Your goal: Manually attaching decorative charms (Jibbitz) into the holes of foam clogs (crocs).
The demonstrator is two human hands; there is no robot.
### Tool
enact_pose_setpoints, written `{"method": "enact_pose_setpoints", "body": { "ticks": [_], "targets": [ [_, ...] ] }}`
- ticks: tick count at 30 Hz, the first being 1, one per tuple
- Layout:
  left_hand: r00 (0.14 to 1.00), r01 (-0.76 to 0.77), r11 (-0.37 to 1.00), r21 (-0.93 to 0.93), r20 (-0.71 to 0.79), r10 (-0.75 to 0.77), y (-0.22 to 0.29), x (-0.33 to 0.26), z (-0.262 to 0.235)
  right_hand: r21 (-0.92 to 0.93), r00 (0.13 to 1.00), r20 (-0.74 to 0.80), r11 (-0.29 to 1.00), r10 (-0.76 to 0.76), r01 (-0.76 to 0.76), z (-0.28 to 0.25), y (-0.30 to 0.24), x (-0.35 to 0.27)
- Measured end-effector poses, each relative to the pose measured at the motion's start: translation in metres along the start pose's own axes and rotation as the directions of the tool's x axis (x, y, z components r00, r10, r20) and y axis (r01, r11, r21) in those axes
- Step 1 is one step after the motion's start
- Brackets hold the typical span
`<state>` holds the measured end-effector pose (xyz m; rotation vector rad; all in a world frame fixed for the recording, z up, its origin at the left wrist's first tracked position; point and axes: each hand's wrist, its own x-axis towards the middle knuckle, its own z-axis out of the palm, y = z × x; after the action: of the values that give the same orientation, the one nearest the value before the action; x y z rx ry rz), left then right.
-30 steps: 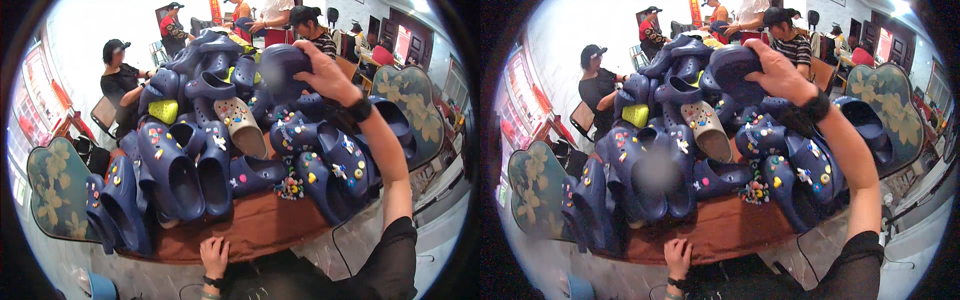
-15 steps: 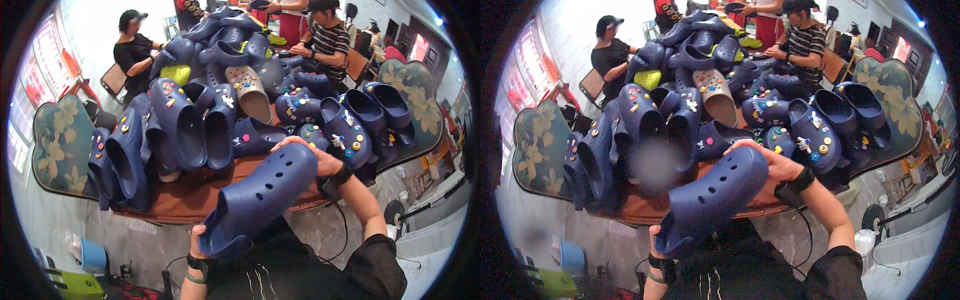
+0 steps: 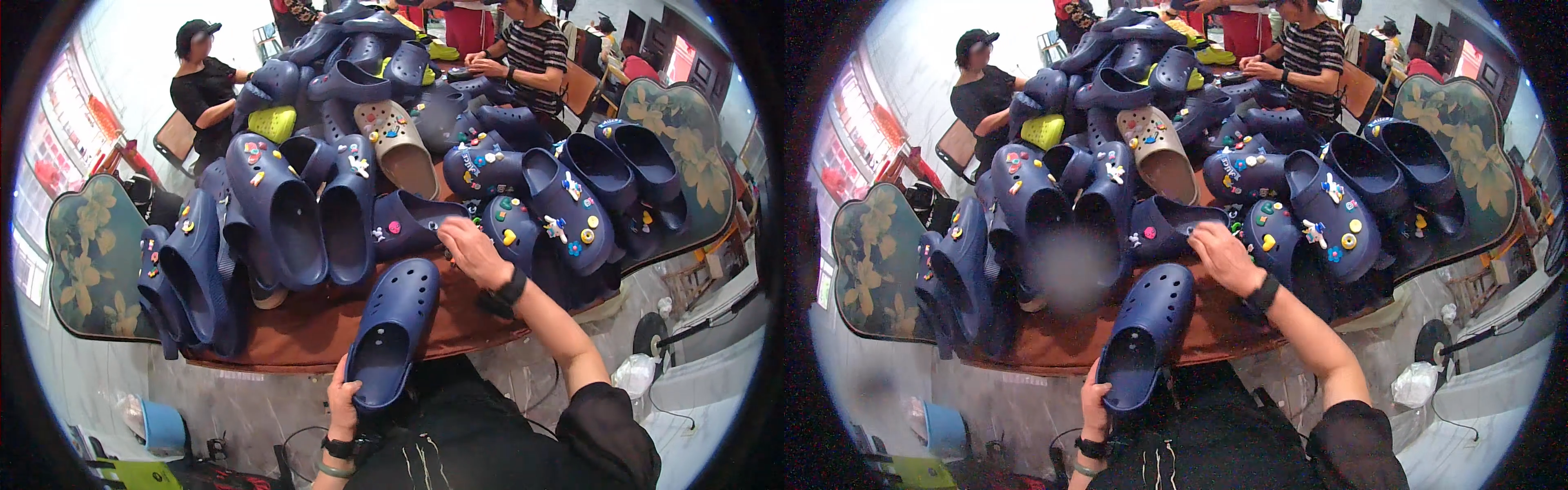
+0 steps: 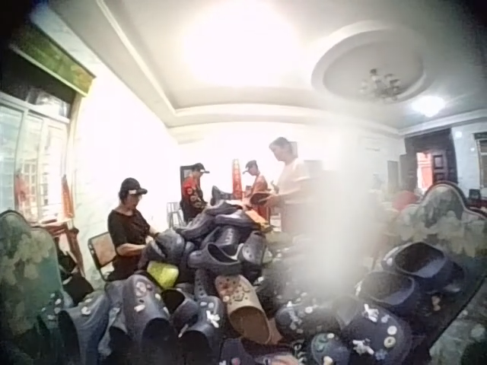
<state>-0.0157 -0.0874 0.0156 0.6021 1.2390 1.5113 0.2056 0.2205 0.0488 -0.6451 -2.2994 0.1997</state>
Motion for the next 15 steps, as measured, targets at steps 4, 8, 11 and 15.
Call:
{"method": "enact_pose_setpoints", "body": {
  "ticks": [4,8,11,15],
  "targets": [
    [0.978,-0.178,0.812,0.555,0.011,0.207,-0.005,0.004,0.003,0.056,0.950,0.237,0.979,-0.202,0.195,0.022,0.041,0.042],
    [0.920,-0.249,0.381,0.890,0.094,0.380,0.023,0.004,0.021,0.334,0.893,0.448,0.921,0.030,-0.198,0.044,0.064,0.057],
    [0.864,-0.399,0.260,0.879,0.265,0.428,0.040,0.012,0.034,0.304,0.778,0.627,0.911,0.027,-0.277,0.052,0.070,0.067],
    [0.817,-0.517,0.066,0.853,0.469,0.336,0.052,0.024,0.058,0.101,0.706,0.704,0.973,0.079,-0.209,0.041,0.065,0.063]
  ]
}}
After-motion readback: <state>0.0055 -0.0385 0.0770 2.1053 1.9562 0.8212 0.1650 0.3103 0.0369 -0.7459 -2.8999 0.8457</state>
